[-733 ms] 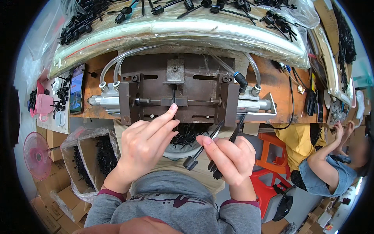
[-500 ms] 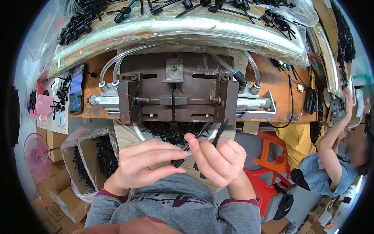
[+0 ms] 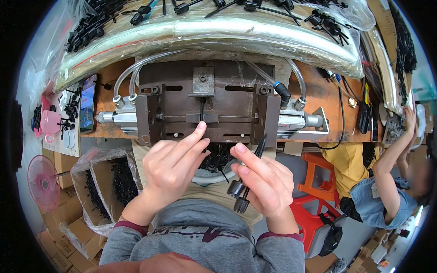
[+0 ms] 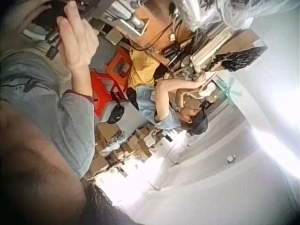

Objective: Manually assembling small black plastic parts and grouping them together.

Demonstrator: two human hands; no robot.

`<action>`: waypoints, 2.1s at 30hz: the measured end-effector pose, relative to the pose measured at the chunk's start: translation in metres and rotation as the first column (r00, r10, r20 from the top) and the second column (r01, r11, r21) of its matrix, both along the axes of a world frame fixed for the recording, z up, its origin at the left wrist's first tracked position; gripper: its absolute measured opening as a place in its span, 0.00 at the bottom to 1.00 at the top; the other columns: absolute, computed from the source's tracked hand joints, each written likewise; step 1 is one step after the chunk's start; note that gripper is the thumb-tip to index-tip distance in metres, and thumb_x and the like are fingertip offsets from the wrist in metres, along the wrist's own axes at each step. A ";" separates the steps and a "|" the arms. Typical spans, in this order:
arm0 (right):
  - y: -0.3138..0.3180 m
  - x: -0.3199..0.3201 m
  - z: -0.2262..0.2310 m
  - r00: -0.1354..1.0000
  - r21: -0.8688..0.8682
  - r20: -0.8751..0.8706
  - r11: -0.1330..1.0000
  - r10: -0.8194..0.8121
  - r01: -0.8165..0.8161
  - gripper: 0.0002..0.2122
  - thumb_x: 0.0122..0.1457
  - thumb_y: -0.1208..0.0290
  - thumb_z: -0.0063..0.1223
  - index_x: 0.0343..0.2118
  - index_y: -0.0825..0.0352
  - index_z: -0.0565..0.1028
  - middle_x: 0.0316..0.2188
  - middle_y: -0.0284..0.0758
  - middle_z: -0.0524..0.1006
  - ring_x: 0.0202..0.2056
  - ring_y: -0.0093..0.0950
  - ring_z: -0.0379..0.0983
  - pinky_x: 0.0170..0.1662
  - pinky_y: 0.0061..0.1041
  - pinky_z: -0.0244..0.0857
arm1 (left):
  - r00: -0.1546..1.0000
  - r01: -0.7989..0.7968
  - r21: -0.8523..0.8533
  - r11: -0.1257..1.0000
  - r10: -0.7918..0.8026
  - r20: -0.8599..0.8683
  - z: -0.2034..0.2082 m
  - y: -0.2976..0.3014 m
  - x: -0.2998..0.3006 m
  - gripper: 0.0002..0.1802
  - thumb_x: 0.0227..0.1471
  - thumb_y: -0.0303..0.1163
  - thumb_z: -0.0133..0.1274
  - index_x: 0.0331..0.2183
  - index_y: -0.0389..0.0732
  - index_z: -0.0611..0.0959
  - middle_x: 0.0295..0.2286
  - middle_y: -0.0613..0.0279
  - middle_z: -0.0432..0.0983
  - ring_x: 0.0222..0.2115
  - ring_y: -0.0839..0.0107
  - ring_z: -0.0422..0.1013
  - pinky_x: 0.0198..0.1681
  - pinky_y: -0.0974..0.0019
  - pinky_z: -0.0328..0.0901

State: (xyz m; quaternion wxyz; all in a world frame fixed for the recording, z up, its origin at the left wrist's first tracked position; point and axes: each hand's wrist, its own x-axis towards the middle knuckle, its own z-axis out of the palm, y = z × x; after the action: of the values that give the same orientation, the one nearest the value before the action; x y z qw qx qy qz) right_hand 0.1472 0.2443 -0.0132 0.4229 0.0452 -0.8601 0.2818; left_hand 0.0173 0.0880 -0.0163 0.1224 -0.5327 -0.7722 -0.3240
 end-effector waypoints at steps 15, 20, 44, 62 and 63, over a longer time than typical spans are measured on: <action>-0.011 -0.003 -0.001 0.989 0.317 -0.084 0.938 -0.120 0.141 0.18 0.34 0.82 0.72 0.33 0.69 0.80 0.27 0.30 0.73 0.20 0.21 0.63 0.20 0.18 0.56 | 0.801 0.229 0.307 0.924 -0.358 0.480 0.019 -0.011 0.010 0.21 0.35 0.25 0.70 0.37 0.35 0.84 0.36 0.52 0.81 0.29 0.68 0.79 0.31 0.69 0.73; -0.011 -0.010 0.006 0.996 0.249 0.005 0.965 -0.088 0.084 0.17 0.34 0.83 0.71 0.31 0.72 0.80 0.29 0.35 0.76 0.25 0.24 0.73 0.24 0.18 0.65 | 0.869 0.179 0.268 0.947 -0.280 0.409 0.020 -0.015 0.006 0.17 0.33 0.21 0.68 0.32 0.34 0.84 0.34 0.53 0.80 0.29 0.64 0.77 0.30 0.67 0.72; -0.016 -0.006 0.002 0.985 0.075 0.141 0.993 -0.101 0.091 0.16 0.37 0.79 0.71 0.32 0.68 0.80 0.41 0.43 0.78 0.33 0.33 0.79 0.34 0.25 0.75 | 0.999 0.045 -0.135 0.990 -0.042 0.021 0.014 -0.003 -0.004 0.13 0.38 0.24 0.63 0.32 0.35 0.83 0.44 0.55 0.78 0.26 0.70 0.76 0.28 0.70 0.68; -0.034 -0.042 0.005 0.889 0.301 0.401 0.949 -0.219 0.097 0.11 0.40 0.77 0.66 0.29 0.68 0.77 0.47 0.41 0.78 0.18 0.23 0.70 0.23 0.19 0.63 | 0.527 -0.019 0.358 0.934 -0.295 0.797 0.003 -0.051 -0.002 0.16 0.37 0.14 0.65 0.34 0.30 0.83 0.39 0.47 0.77 0.36 0.64 0.78 0.38 0.68 0.75; -0.034 -0.041 0.006 0.883 0.310 0.412 0.946 -0.224 0.095 0.11 0.40 0.77 0.66 0.29 0.67 0.77 0.47 0.41 0.78 0.18 0.23 0.70 0.23 0.19 0.63 | 0.442 -0.046 0.392 0.919 -0.333 0.833 0.002 -0.051 -0.001 0.16 0.38 0.13 0.64 0.35 0.30 0.83 0.39 0.46 0.77 0.36 0.63 0.78 0.39 0.67 0.76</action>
State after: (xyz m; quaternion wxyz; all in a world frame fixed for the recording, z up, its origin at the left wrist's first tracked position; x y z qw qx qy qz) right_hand 0.1060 0.2101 -0.0073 0.2280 -0.0320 -0.9652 0.1237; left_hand 0.0162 0.0370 -0.0147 -0.2320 -0.3174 -0.5990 -0.6976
